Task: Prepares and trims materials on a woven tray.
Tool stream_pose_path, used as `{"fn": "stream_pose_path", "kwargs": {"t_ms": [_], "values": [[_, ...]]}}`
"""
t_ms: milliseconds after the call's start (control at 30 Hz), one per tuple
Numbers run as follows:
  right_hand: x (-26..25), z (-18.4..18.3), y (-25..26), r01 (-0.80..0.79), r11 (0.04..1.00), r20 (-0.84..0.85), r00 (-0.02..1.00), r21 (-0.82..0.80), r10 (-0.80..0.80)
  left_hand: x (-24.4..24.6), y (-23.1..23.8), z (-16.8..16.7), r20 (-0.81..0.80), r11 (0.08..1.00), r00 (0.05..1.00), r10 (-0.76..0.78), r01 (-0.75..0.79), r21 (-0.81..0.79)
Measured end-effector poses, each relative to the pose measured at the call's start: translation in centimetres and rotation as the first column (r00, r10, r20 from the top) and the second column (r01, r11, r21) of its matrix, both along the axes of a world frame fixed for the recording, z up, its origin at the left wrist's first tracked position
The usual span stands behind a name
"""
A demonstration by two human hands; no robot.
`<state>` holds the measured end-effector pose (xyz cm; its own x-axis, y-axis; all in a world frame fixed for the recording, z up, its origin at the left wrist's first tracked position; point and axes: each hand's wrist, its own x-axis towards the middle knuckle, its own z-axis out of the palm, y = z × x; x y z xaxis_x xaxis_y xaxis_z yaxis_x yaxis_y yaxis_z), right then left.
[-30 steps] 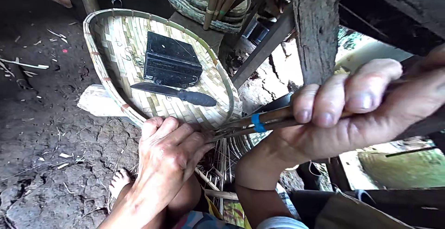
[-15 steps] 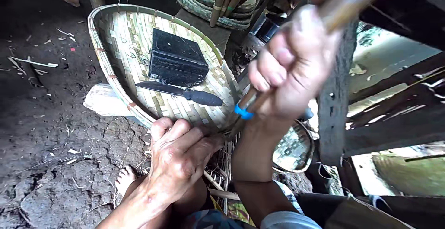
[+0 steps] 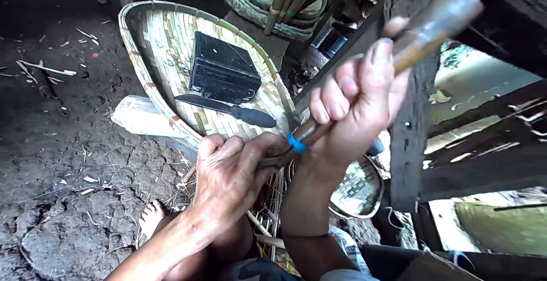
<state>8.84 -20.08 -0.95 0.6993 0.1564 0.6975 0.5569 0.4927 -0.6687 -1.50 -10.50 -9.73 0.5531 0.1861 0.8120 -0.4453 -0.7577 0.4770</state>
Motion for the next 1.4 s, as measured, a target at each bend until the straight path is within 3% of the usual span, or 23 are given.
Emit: {"fn": "stream_pose_path", "kwargs": {"t_ms": [167, 233, 300, 367, 400, 433, 500, 567, 667, 800, 1000, 1100, 1167, 1200, 1300, 1400], "values": [[-0.4, 0.3, 1.6, 0.058, 0.997, 0.097, 0.994, -0.049, -0.053, 0.3, 0.4, -0.2, -0.022, 1.000, 1.000, -0.002, 0.001, -0.027], [-1.0, 0.8, 1.3, 0.192, 0.969, 0.201, 0.966, -0.153, -0.160, 0.3, 0.7, 0.3, -0.015, 0.996, 1.000, 0.003, -0.005, -0.091], [-2.8, -0.8, -1.2, 0.392, 0.889, 0.425, 0.865, -0.238, -0.267, -0.3, 1.9, 0.6, 0.003, 0.979, 1.000, -0.024, 0.024, -0.205], [-3.8, -5.8, -4.3, 0.538, 0.841, 0.609, 0.688, -0.065, -0.393, -1.9, 4.4, 0.7, 0.021, 0.952, 0.997, -0.076, 0.079, -0.294], [-4.0, -8.5, -5.3, 0.538, 0.843, 0.641, 0.647, 0.002, -0.414, -2.7, 5.9, 0.5, 0.043, 0.938, 0.992, -0.122, 0.129, -0.322], [-3.9, -11.1, -5.6, 0.555, 0.832, 0.635, 0.639, 0.009, -0.434, -3.4, 7.4, 0.3, 0.054, 0.933, 0.986, -0.157, 0.166, -0.319], [-2.6, -14.3, -4.5, 0.643, 0.766, 0.451, 0.689, -0.020, -0.567, -4.3, 9.6, 0.1, 0.053, 0.943, 0.980, -0.191, 0.199, -0.269], [-0.8, -14.3, -3.3, 0.673, 0.730, 0.296, 0.725, -0.117, -0.622, -4.6, 10.4, -0.1, 0.039, 0.957, 0.977, -0.211, 0.214, -0.196], [2.1, -11.5, -2.2, 0.579, 0.798, 0.363, 0.789, -0.166, -0.496, -4.3, 10.8, -0.3, 0.066, 0.965, 0.970, -0.232, 0.239, -0.112], [4.3, -10.0, -0.7, 0.238, 0.951, 0.510, 0.853, -0.197, -0.107, -4.5, 11.9, -0.5, 0.081, 0.956, 0.959, -0.273, 0.279, -0.086], [0.9, -7.9, -0.8, 0.297, 0.901, 0.617, 0.785, -0.315, -0.043, -5.6, 14.4, 0.9, -0.072, 0.934, 0.933, -0.351, 0.344, -0.102], [0.6, -7.8, -0.8, 0.333, 0.883, 0.624, 0.779, -0.331, -0.060, -7.2, 12.7, 2.3, -0.027, 0.991, 0.991, -0.129, 0.130, 0.033], [0.9, -7.7, -0.6, 0.327, 0.887, 0.629, 0.776, -0.325, -0.056, -8.1, 9.2, 3.6, 0.115, 0.985, 0.993, -0.006, -0.014, 0.174], [1.0, -7.6, -0.5, 0.328, 0.886, 0.635, 0.771, -0.329, -0.050, -8.4, 6.8, 4.2, 0.103, 0.969, 0.994, 0.043, -0.067, 0.239], [1.1, -7.4, -0.3, 0.379, 0.872, 0.682, 0.728, -0.310, -0.074, -6.9, 0.8, 4.2, -0.131, 0.883, 0.953, 0.274, -0.195, 0.428], [1.7, -8.0, -0.2, 0.408, 0.871, 0.709, 0.697, -0.273, -0.105, -4.9, -0.7, 3.9, -0.261, 0.736, 0.818, 0.513, -0.263, 0.624]]}}
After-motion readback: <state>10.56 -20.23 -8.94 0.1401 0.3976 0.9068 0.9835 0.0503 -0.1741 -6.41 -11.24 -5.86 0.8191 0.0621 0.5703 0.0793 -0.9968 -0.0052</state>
